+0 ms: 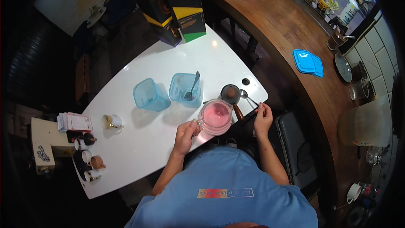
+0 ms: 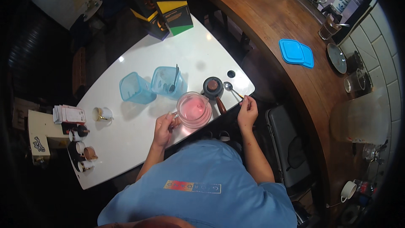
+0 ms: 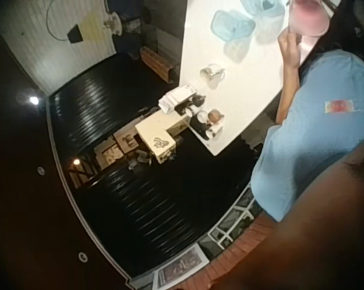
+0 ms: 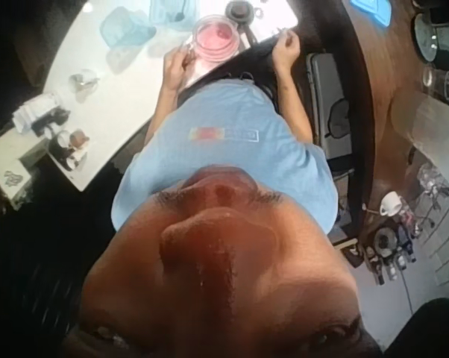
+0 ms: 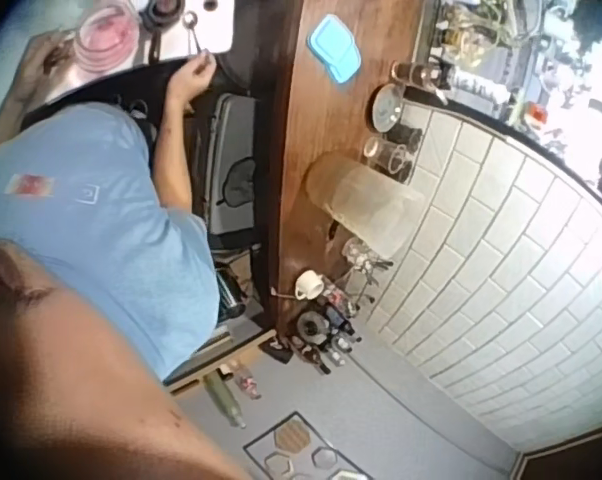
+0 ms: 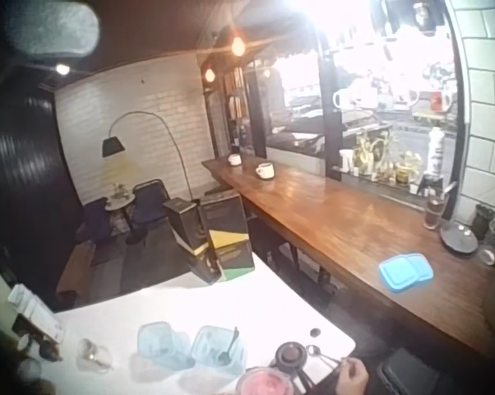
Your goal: The person adds pink powder from a container into a glass pitcher, stirs it with a spoon, and pours a light brown liquid from a large plastic jug into the pitcher.
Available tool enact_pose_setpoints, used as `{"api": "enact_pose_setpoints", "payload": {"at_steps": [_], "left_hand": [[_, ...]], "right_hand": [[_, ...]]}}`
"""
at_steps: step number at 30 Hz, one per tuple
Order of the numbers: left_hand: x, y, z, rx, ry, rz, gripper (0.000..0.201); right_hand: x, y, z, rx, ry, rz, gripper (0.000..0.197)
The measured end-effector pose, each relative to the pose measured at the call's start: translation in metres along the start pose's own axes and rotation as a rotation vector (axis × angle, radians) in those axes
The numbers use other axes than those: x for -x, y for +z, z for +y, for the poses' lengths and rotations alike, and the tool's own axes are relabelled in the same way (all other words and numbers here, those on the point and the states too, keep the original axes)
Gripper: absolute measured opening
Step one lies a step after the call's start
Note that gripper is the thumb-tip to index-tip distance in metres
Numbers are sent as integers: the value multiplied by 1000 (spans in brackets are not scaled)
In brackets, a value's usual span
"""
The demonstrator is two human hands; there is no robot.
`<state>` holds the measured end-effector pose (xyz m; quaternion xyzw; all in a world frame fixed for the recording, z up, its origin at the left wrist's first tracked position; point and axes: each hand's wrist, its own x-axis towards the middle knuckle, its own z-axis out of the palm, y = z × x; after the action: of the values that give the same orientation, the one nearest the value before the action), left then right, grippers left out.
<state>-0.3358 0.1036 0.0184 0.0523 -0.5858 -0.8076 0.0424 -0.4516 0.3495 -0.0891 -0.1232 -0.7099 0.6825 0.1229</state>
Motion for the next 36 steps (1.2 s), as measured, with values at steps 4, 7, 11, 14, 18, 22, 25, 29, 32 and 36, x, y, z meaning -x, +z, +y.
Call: {"api": "enact_pose_setpoints", "payload": {"at_steps": [4,7,11,14,18,22,25,29,32,36], "left_hand": [[-5,-4,1,28,-35,-34,40],[-10,-9,2,12,-57,-80,40],[-17,-11,7,-2,-80,-150,39],[-22,-18,10,-12,-93,-198,39],[-26,-18,12,-43,-123,-267,39],[-27,-10,19,-18,-180,-310,39],[-28,4,22,-30,-127,-293,41],[-28,29,21,41,-59,-350,42],[-26,55,20,68,-34,-380,43],[-17,101,17,107,15,-366,41]], "right_hand": [[6,5,1,239,-117,59,25],[7,7,2,360,-116,11,39],[6,9,10,440,-140,20,41],[7,14,7,437,-134,31,45],[13,10,-1,411,-67,142,49],[22,-17,-30,370,-116,300,45],[27,-56,-78,313,-214,396,37],[15,-131,-137,155,-422,569,33],[3,-188,-178,139,-599,780,33],[-19,-261,-203,23,-556,937,43]]}}
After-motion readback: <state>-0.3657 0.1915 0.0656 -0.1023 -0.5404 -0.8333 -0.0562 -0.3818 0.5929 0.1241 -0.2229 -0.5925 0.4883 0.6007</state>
